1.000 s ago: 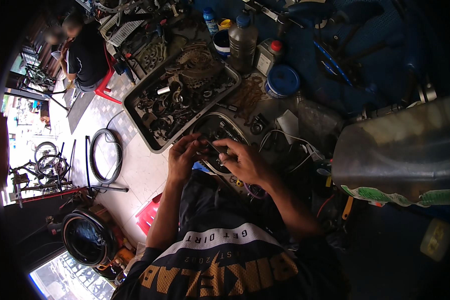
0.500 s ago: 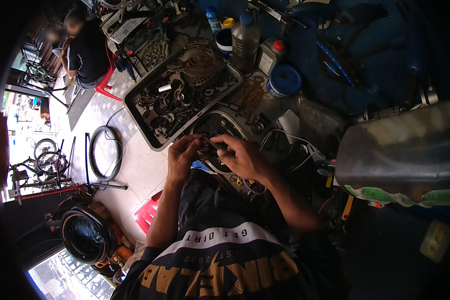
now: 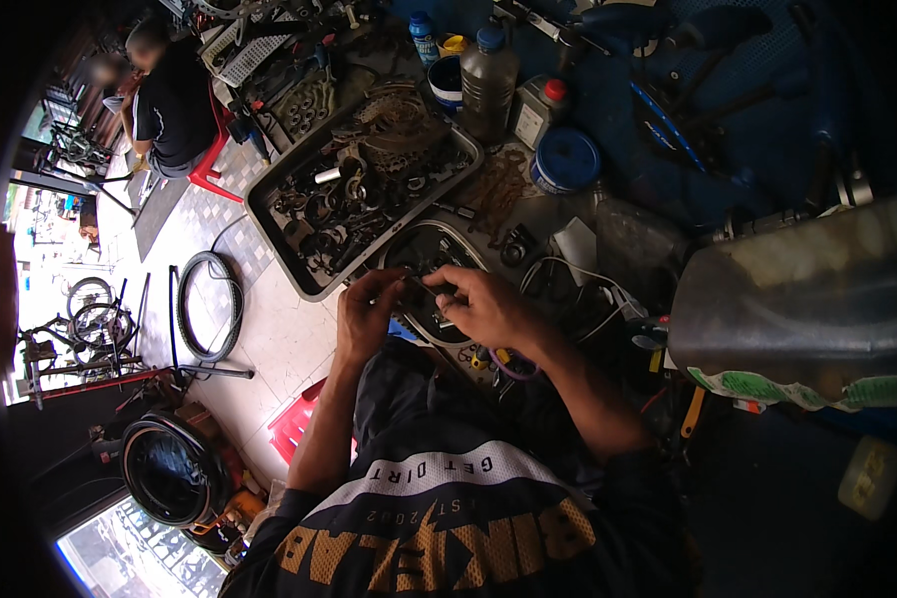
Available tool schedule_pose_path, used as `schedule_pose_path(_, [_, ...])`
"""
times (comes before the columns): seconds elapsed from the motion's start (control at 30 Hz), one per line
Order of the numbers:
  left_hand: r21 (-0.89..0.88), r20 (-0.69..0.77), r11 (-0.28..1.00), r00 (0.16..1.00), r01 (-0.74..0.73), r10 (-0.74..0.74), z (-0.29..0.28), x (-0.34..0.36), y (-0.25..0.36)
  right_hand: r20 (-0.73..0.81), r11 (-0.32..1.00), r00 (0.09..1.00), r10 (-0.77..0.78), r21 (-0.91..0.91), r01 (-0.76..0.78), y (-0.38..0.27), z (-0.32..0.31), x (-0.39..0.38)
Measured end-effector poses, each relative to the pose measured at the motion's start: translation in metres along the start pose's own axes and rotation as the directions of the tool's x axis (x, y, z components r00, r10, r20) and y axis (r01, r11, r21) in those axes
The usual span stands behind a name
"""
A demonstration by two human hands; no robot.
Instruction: The person works at a cluttered workbench in a bicycle repair shop, using a yellow-handled tool to clean and adjust small bicycle components in a metal tray. They handle a circular metal part and a thin wire, manipulating them with both hands while another person works on a bicycle in the background.
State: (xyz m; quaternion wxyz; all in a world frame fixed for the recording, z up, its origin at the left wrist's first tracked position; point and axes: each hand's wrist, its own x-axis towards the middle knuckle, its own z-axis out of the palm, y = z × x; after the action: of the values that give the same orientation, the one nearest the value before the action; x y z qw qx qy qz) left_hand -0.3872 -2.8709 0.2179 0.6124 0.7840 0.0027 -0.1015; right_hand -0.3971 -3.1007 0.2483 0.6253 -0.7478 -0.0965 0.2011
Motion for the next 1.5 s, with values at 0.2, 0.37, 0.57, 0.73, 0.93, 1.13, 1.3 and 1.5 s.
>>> schedule_pose_path(0.2, [0.047, -0.004, 0.998, 0.999, -0.035, 0.035, 0.001, -0.003, 0.004, -0.007, 0.999, 0.999, 0.034, 0.006, -0.034, 0.001, 0.007, 0.001])
schedule_pose_path(0.37, [-0.028, 0.018, 1.0, 1.0, -0.012, 0.012, 0.001, 0.001, -0.001, -0.042, 0.992, 0.995, 0.092, 0.087, -0.088, 0.003, 0.009, -0.001])
schedule_pose_path(0.57, [-0.255, 0.023, 0.962, 0.996, 0.093, -0.09, 0.004, 0.002, 0.003, -0.187, 0.98, 0.978, -0.092, -0.189, 0.056, -0.005, 0.031, -0.01])
schedule_pose_path(0.73, [-0.391, 0.042, 0.912, 0.993, 0.121, -0.113, 0.005, -0.001, 0.013, -0.247, 0.958, 0.942, -0.229, -0.228, 0.173, -0.006, 0.035, -0.011])
schedule_pose_path(0.93, [-0.516, 0.068, 0.839, 0.984, 0.176, -0.164, 0.003, -0.002, 0.023, -0.273, 0.908, 0.894, -0.355, -0.327, 0.261, 0.002, 0.038, -0.01])
schedule_pose_path(1.13, [-0.54, 0.118, 0.813, 0.976, 0.217, -0.182, -0.002, -0.001, 0.028, -0.215, 0.887, 0.915, -0.34, -0.396, 0.237, 0.011, 0.036, -0.013])
schedule_pose_path(1.3, [-0.621, 0.161, 0.743, 0.969, 0.248, -0.189, -0.004, -0.001, 0.027, -0.24, 0.819, 0.854, -0.463, -0.485, 0.307, 0.016, 0.036, -0.01])
schedule_pose_path(1.5, [-0.728, 0.224, 0.629, 0.962, 0.274, -0.159, -0.006, -0.002, 0.024, -0.202, 0.763, 0.815, -0.542, -0.526, 0.377, 0.016, 0.034, -0.011])
